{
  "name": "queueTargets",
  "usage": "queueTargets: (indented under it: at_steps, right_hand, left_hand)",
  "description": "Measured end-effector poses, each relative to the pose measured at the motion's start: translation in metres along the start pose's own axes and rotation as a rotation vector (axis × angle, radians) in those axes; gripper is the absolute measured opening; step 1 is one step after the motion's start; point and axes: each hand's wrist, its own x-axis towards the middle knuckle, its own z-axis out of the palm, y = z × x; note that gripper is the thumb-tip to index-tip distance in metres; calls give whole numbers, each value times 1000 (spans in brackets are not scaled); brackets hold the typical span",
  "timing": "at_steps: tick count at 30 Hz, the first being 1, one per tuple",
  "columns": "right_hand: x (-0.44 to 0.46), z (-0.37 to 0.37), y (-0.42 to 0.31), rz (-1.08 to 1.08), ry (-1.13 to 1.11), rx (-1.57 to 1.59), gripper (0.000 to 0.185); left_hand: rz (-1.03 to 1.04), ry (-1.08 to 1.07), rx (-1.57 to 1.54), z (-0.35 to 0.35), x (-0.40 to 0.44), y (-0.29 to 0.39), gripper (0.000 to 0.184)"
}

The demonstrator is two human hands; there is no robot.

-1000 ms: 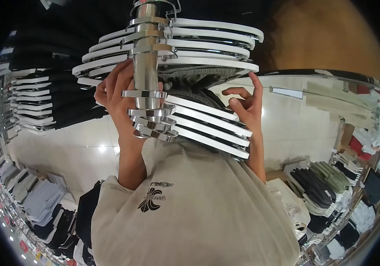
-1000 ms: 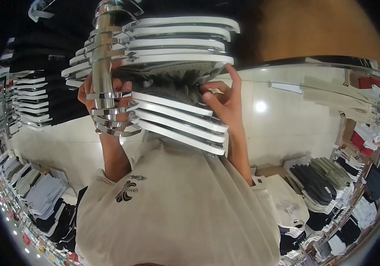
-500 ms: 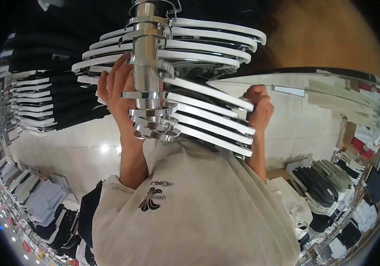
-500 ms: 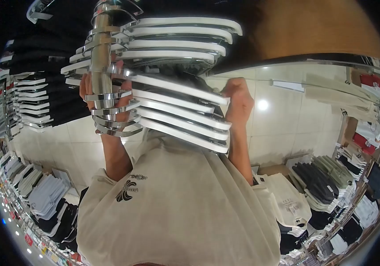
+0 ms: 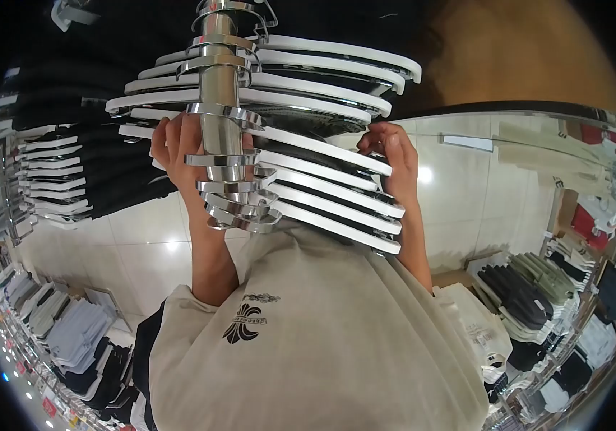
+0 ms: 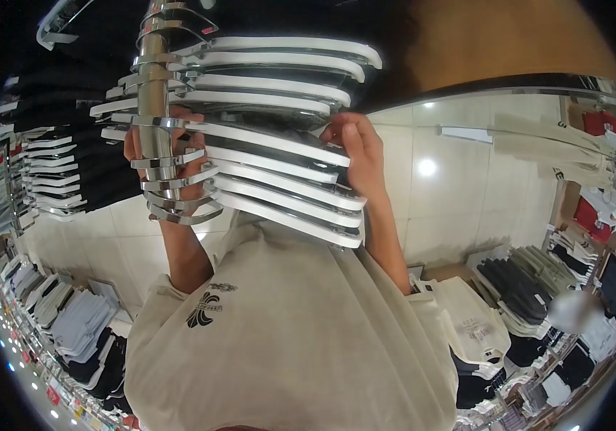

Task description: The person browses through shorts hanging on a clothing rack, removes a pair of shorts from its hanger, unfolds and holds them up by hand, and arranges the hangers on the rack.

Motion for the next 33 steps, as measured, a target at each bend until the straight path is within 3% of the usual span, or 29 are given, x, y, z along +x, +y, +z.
queueTargets:
  at_steps: [2, 5, 8, 12, 15, 17, 20, 23, 26, 29, 33]
  right_hand:
    - [1, -2, 1, -24, 3, -24, 35]
    - [0, -1, 3, -12, 9, 66, 42]
    - [0, -13, 23, -15, -43, 327, 57]
    - [-13, -9, 8, -68, -133, 367, 69]
    - [-11, -23, 10, -108, -147, 182, 55]
    - [-9, -33, 11, -120, -52, -36, 30]
    - [-1, -24, -9, -79, 3, -89, 31]
    - [11, -29, -11, -107, -46, -173, 43]
    - [21, -26, -13, -88, -19, -140, 46]
    - [23, -25, -15, -118, -37, -110, 47]
    - [19, -34, -14, -41, -52, -129, 28]
  left_hand:
    - [-48, -31, -110, 0, -3, 0, 48]
    - [-174, -80, -307, 4, -12, 0, 72]
    - [-163, -64, -290, 3, -7, 7, 81]
    - [-209, -88, -406, -1, -6, 10, 78]
    - [-214, -19, -371, 5, -11, 12, 58]
    - [-294, -16, -396, 4, -10, 17, 42]
    - [-390, -48, -542, -1, -9, 22, 33]
    - [-387, -50, -617, 2, -11, 21, 29]
    - [-228, -62, -366, 0, -12, 15, 30]
    - [-352, 26, -513, 4, -9, 27, 27]
    - [-389, 91, -668, 1, -9, 30, 25]
